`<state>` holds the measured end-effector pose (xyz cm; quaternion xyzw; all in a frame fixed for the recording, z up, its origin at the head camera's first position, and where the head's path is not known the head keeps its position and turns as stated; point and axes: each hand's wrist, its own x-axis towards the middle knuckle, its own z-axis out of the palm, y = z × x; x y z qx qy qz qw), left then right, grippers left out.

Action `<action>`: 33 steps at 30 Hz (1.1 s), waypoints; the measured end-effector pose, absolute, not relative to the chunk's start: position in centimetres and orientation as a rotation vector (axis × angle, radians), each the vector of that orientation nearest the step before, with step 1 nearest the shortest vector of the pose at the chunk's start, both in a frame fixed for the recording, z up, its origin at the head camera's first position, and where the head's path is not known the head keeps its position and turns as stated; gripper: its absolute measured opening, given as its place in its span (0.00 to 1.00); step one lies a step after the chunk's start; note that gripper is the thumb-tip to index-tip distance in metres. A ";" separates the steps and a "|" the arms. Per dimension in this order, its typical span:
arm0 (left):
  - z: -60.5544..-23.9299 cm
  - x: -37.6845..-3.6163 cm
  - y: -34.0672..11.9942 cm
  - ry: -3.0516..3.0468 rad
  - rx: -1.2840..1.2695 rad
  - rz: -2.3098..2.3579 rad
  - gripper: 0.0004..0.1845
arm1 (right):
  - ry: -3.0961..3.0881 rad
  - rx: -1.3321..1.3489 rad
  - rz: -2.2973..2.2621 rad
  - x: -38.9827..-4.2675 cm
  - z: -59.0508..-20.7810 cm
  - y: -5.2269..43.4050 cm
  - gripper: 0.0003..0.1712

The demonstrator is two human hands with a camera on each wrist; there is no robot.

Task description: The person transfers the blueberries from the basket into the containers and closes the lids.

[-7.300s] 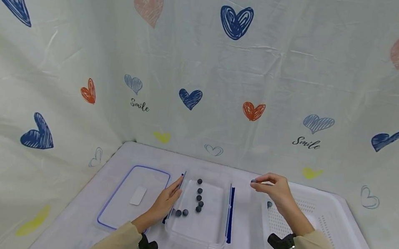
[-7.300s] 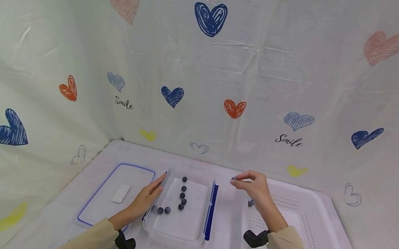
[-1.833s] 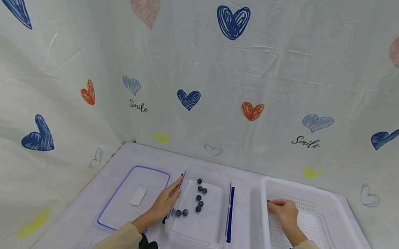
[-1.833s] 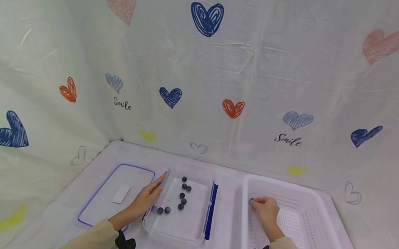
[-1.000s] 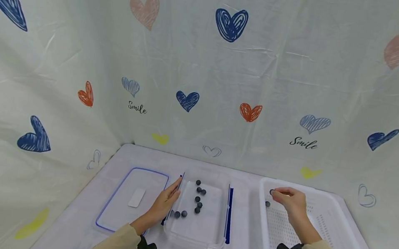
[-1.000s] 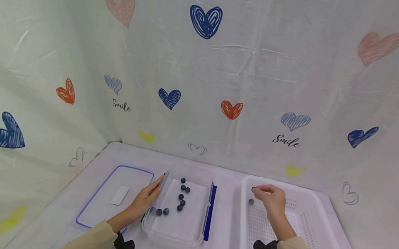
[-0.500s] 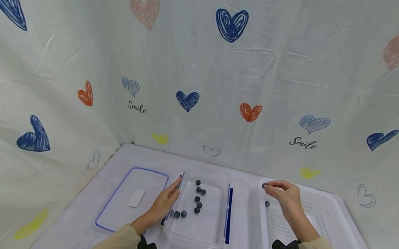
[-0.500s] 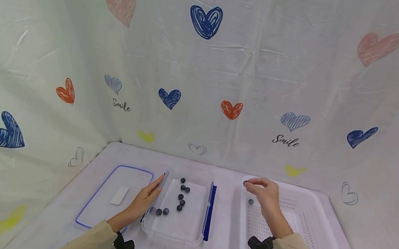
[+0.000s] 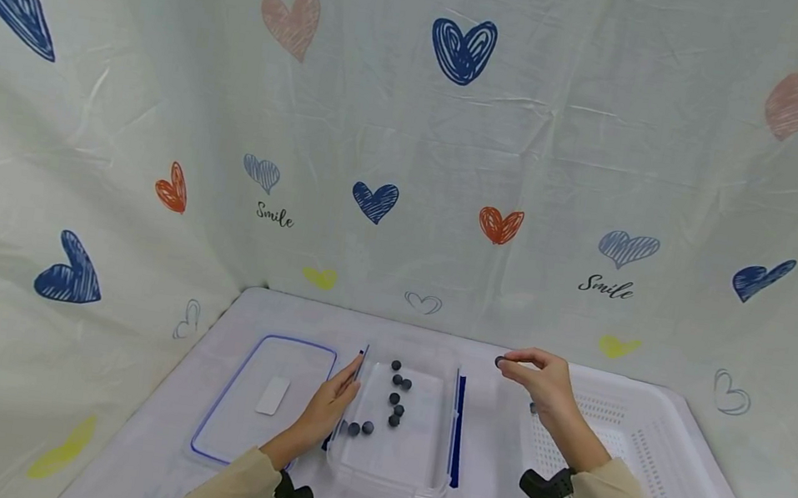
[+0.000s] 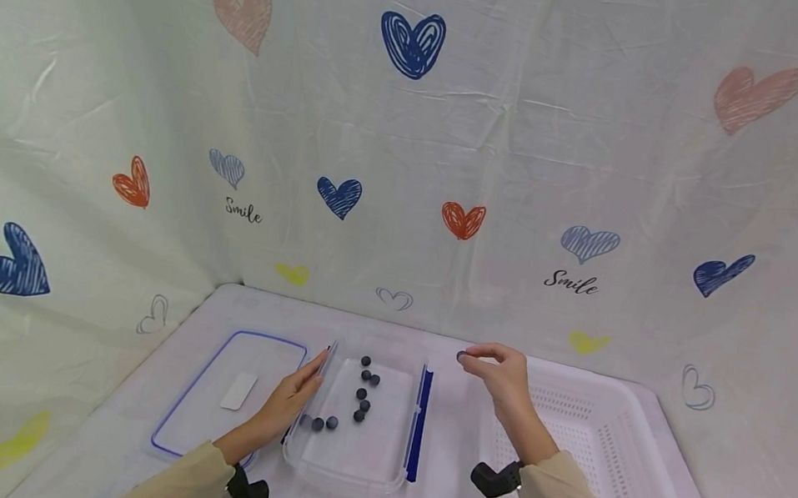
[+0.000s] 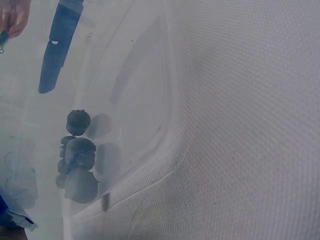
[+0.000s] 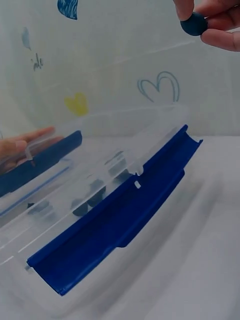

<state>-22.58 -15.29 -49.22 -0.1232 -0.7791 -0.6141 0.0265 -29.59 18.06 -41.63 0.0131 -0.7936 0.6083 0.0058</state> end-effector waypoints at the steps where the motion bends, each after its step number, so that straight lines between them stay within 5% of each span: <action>1: -49.2 -22.6 -15.3 -2.406 -0.381 -1.896 0.28 | -2.487 0.043 1.905 -29.6 -41.6 17.7 0.14; 33: -52.5 -24.3 -15.7 -2.392 -0.383 -1.874 0.29 | -2.601 0.112 1.865 -29.0 -44.5 10.7 0.08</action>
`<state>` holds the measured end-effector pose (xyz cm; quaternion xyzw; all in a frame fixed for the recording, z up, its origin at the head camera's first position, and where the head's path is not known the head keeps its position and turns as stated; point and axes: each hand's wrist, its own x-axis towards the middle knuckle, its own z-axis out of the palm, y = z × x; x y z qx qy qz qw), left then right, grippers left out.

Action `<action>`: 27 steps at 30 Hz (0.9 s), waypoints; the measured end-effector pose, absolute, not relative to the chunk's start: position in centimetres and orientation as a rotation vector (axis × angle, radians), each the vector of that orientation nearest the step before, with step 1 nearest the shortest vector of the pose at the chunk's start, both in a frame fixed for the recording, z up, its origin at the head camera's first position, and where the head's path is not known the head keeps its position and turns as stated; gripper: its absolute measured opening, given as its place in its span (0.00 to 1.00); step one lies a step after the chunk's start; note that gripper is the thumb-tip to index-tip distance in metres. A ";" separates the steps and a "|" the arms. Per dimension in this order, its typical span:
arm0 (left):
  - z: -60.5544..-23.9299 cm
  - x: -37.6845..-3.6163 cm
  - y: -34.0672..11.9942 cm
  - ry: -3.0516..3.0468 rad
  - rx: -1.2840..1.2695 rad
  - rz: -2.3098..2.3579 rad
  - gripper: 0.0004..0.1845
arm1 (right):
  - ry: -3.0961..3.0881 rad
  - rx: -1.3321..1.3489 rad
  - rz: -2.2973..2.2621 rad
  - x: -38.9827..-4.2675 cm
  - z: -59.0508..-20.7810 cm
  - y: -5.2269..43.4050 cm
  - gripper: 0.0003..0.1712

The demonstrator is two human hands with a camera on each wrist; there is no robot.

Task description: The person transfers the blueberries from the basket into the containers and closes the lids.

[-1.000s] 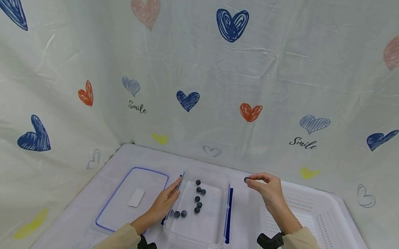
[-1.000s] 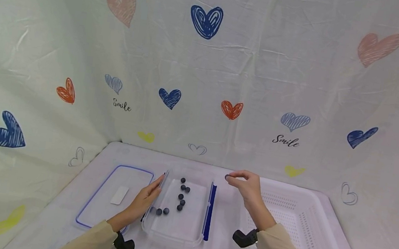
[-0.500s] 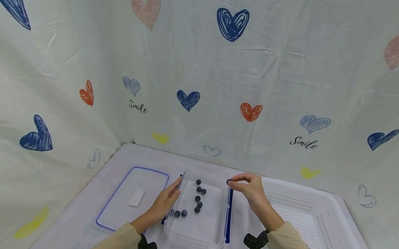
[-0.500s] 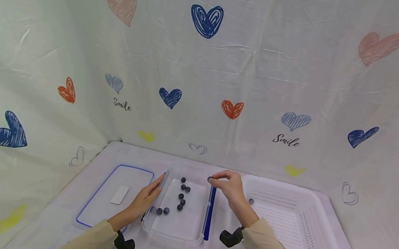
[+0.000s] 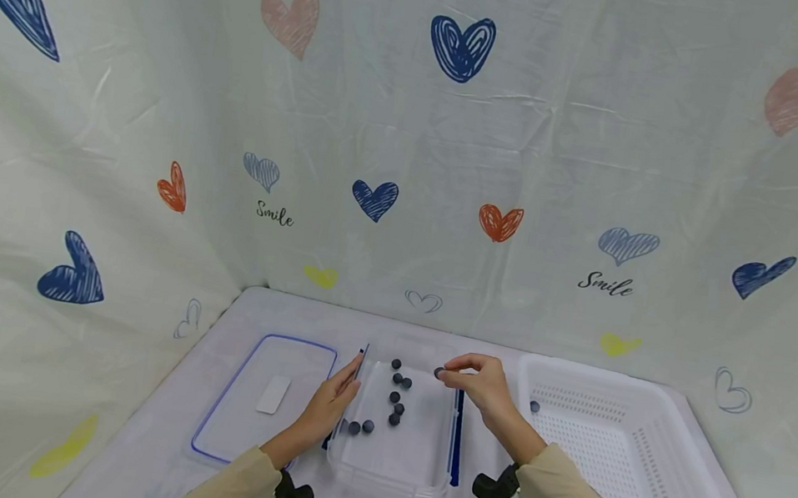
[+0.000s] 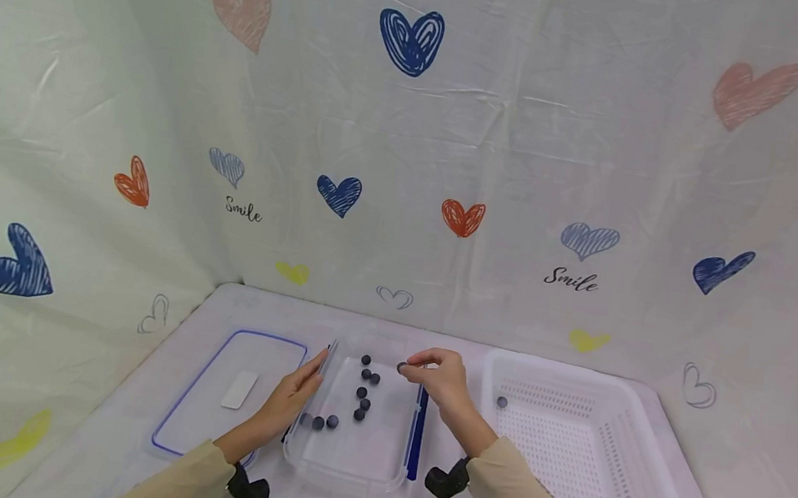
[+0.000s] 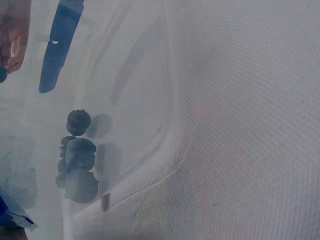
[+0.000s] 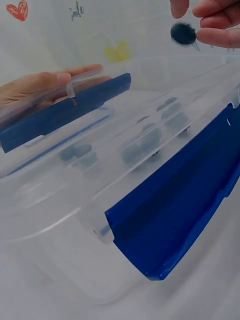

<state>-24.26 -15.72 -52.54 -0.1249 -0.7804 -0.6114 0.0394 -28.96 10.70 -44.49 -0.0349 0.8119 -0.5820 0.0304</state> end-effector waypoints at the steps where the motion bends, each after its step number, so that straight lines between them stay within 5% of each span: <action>1: -52.5 -24.3 -15.7 -2.391 -0.385 -1.871 0.29 | 2.502 -0.108 -1.796 -28.9 -44.5 10.7 0.08; 27: -52.5 -24.2 -15.7 -2.374 -0.384 -1.888 0.29 | 2.384 -0.104 -2.037 -29.5 -42.5 16.2 0.21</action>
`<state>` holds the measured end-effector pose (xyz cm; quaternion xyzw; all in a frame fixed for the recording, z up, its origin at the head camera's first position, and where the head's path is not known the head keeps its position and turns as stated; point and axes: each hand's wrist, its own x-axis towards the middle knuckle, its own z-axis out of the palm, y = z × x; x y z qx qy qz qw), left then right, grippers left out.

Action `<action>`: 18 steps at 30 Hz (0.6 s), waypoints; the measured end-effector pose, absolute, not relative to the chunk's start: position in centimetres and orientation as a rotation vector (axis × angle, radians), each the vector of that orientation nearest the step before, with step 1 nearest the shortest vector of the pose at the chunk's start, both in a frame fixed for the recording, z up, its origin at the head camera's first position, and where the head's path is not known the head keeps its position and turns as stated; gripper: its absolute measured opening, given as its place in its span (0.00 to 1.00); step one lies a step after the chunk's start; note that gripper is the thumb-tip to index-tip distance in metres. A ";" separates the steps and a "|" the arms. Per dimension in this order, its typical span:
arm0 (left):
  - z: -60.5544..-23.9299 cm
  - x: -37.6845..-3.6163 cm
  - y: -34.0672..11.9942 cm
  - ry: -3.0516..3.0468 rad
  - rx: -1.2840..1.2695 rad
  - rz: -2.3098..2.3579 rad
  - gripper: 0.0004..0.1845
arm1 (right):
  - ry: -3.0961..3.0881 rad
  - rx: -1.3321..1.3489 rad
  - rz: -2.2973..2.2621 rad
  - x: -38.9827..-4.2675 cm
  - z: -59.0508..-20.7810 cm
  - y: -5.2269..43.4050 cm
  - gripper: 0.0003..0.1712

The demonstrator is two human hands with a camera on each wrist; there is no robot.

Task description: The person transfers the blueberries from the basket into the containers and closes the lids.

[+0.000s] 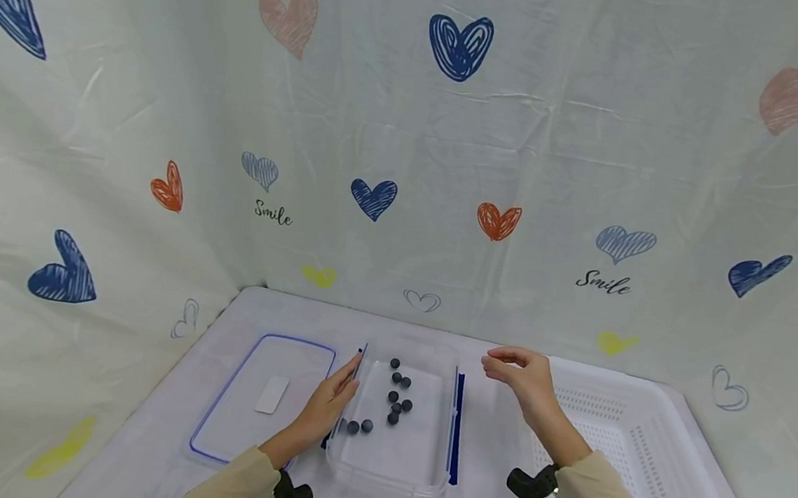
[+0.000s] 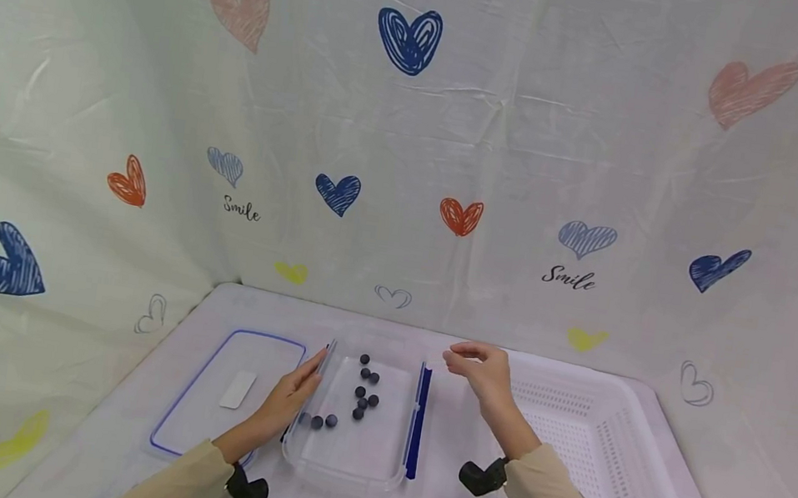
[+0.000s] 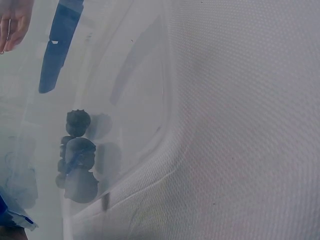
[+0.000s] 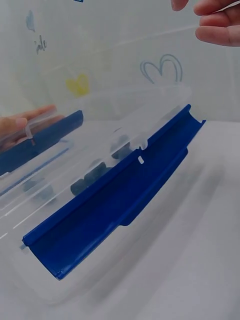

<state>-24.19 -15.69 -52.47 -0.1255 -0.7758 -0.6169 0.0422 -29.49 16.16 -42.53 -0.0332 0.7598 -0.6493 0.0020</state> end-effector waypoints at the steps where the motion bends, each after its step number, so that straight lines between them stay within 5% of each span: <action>1: -52.5 -24.2 -15.7 -2.374 -0.382 -1.888 0.29 | 2.387 -0.095 -2.039 -29.5 -42.5 16.4 0.21; 18: -52.0 -24.1 -15.4 -2.404 -0.337 -1.840 0.27 | 2.428 -0.032 -2.040 -29.7 -42.3 19.7 0.20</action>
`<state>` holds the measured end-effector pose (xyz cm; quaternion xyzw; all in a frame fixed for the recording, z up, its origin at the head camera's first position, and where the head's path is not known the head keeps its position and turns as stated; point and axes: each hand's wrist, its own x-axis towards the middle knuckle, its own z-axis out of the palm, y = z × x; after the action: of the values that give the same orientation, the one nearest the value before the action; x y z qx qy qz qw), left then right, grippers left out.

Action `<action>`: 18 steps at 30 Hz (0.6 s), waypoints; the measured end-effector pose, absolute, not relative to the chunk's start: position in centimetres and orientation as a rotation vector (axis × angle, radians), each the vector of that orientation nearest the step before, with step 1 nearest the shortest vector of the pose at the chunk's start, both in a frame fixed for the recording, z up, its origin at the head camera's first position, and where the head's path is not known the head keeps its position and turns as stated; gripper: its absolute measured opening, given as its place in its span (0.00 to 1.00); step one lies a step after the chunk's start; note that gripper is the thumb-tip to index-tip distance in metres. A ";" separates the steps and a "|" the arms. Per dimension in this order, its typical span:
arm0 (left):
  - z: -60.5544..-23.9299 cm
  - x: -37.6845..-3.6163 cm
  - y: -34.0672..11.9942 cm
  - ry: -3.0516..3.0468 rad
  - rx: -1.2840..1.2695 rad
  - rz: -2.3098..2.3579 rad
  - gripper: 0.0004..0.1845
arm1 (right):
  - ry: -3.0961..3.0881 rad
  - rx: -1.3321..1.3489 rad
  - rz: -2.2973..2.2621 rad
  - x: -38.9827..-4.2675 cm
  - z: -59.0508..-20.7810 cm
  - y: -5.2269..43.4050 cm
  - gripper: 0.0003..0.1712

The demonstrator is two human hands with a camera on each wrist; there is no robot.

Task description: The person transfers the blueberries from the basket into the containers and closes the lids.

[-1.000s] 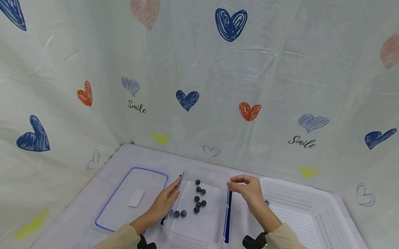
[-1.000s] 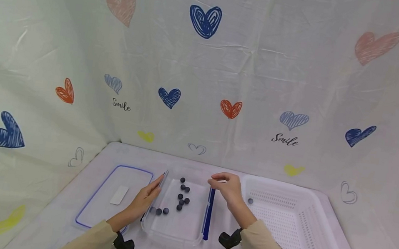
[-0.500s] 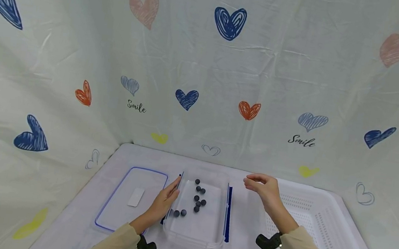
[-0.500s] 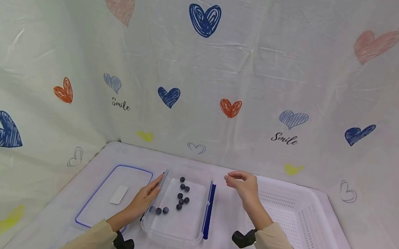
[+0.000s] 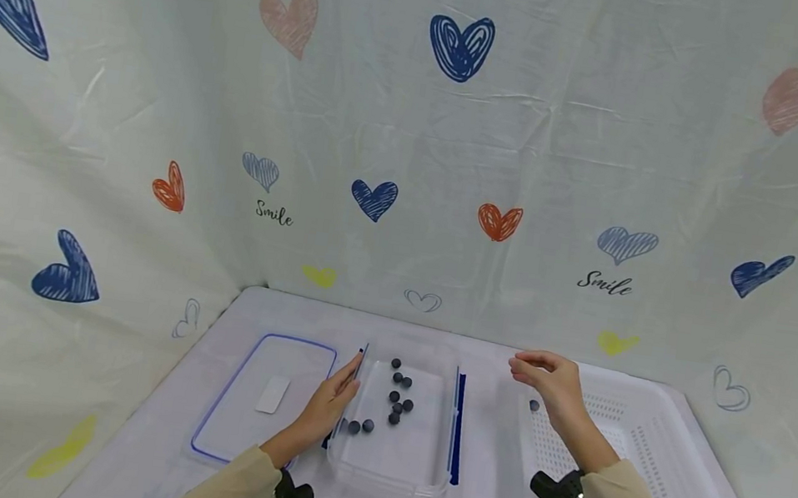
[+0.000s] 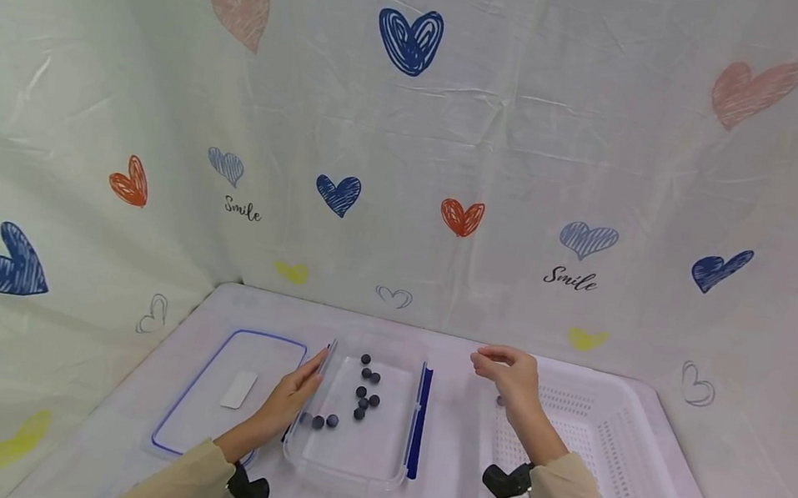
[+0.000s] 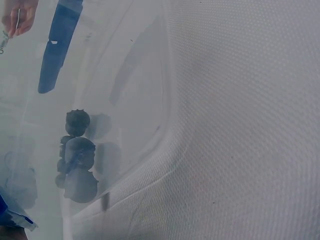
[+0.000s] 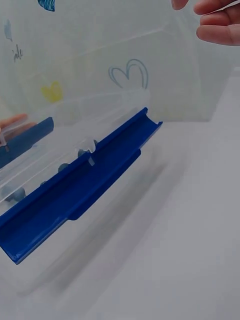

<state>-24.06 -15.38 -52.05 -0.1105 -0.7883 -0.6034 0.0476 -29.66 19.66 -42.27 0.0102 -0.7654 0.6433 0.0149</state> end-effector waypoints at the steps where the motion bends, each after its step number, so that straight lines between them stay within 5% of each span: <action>1: -51.6 -23.8 -15.3 -2.404 -0.341 -1.836 0.27 | -2.371 0.029 2.010 -29.7 -42.3 19.9 0.19; 18: -48.9 -22.5 -15.2 -2.421 -0.359 -1.867 0.27 | -2.426 -0.101 1.835 -29.8 -44.7 23.7 0.18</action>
<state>-22.51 -15.18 -48.93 -0.1166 -0.7861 -0.6062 0.0318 -29.76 23.69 -44.69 -0.0332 -0.7961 0.6023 0.0491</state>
